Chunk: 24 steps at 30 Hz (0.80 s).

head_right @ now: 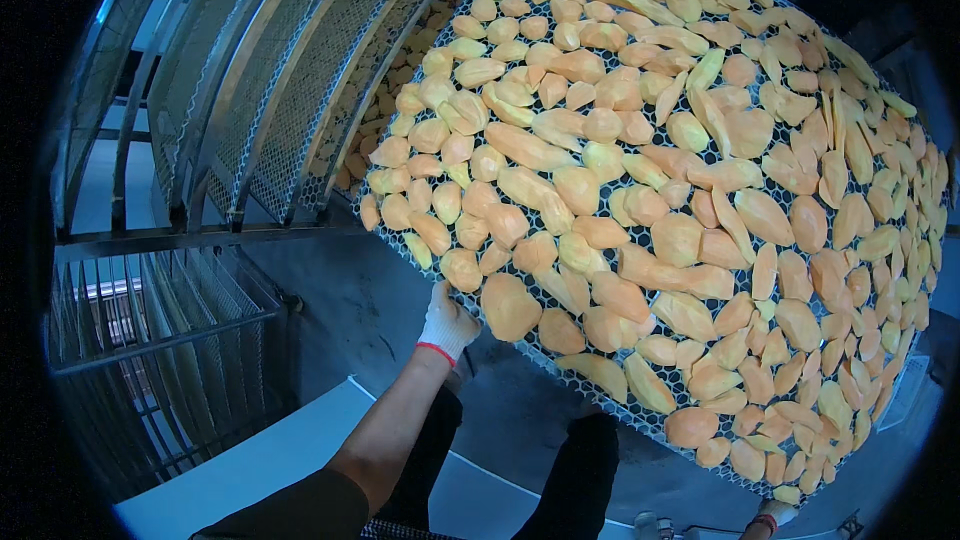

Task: The person arranges orange fruit slices on a perforated metal tray, spreading them out evenly. They then lift the tray and place it into a rack before returning to the table to continue arranging more slices from a basket.

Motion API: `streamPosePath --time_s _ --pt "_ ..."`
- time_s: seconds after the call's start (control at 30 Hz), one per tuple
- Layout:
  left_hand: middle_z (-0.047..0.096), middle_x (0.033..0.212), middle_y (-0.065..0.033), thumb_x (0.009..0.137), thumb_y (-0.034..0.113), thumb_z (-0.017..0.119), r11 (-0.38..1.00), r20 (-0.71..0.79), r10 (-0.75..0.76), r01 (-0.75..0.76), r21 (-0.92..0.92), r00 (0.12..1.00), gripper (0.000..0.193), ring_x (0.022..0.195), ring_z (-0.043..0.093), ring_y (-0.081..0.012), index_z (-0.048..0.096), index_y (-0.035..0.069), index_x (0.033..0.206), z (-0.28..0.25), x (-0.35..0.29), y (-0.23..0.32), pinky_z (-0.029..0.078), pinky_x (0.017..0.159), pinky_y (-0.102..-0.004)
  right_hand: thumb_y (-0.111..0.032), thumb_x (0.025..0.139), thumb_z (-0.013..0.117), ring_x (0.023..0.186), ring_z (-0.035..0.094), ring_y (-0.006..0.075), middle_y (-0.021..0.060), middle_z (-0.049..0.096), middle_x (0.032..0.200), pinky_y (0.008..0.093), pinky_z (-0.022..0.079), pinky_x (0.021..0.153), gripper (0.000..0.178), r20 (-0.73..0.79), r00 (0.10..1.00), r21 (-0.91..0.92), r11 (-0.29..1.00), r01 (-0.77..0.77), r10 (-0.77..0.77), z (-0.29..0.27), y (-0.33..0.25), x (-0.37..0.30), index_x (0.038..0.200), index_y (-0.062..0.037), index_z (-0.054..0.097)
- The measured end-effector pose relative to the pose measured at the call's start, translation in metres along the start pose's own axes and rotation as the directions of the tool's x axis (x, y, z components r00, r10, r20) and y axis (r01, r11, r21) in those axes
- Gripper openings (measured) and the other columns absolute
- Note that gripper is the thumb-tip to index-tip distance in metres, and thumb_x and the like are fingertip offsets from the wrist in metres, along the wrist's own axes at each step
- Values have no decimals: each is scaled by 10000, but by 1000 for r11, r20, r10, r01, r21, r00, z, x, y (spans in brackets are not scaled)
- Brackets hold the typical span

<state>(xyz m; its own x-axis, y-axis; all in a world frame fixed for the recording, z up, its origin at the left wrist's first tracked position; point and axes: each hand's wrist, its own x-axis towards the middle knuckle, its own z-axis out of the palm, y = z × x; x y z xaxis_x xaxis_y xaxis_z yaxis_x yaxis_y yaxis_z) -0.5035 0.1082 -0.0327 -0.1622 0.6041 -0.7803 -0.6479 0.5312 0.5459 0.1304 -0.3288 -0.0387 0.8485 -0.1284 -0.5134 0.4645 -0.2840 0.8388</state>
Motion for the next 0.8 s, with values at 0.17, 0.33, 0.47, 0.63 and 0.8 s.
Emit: streamPosePath --time_s 0.17,0.33,0.47,0.63,0.8 --pt "624 1194 -65 969 335 489 985 -130 13 10 171 991 359 1119 598 -253 582 70 1193 -41 33 -7 448 1017 -458 -494 988 423 1340 476 158 9 498 1482 394 409 1069 493 59 998 -114 993 17 -10 10 7 7 1392 -226 513" --pt "536 1322 -70 963 359 493 981 -118 -144 127 -144 983 409 1191 538 -236 527 87 1265 13 5 3 410 1040 -499 -492 996 413 1312 510 158 -12 528 1455 392 432 1042 465 59 998 -175 984 19 -9 1 3 -1 1375 -249 529" --pt "604 1302 -93 990 386 413 990 -226 -132 119 -72 965 448 1246 533 -273 534 78 1291 14 9 0 401 1082 -493 -480 995 426 1284 545 160 -26 562 1424 391 450 1018 438 -10 999 -180 983 31 -33 4 6 -9 1362 -273 547" --pt "605 1294 -80 992 367 404 941 -111 75 -33 338 991 434 1239 533 -269 532 78 1290 -44 27 -5 409 1075 -477 -479 985 439 1263 573 163 -39 564 1429 391 478 969 440 -81 992 -208 975 76 -94 -48 0 -67 1374 -300 540" --pt "536 1435 -104 1010 457 338 994 -74 -94 89 -71 993 545 1376 451 -300 465 100 1402 -16 24 -3 342 1140 -507 -462 978 442 1229 576 188 -14 577 1395 429 442 964 453 45 994 -193 975 109 -102 4 7 -22 1366 -253 546"
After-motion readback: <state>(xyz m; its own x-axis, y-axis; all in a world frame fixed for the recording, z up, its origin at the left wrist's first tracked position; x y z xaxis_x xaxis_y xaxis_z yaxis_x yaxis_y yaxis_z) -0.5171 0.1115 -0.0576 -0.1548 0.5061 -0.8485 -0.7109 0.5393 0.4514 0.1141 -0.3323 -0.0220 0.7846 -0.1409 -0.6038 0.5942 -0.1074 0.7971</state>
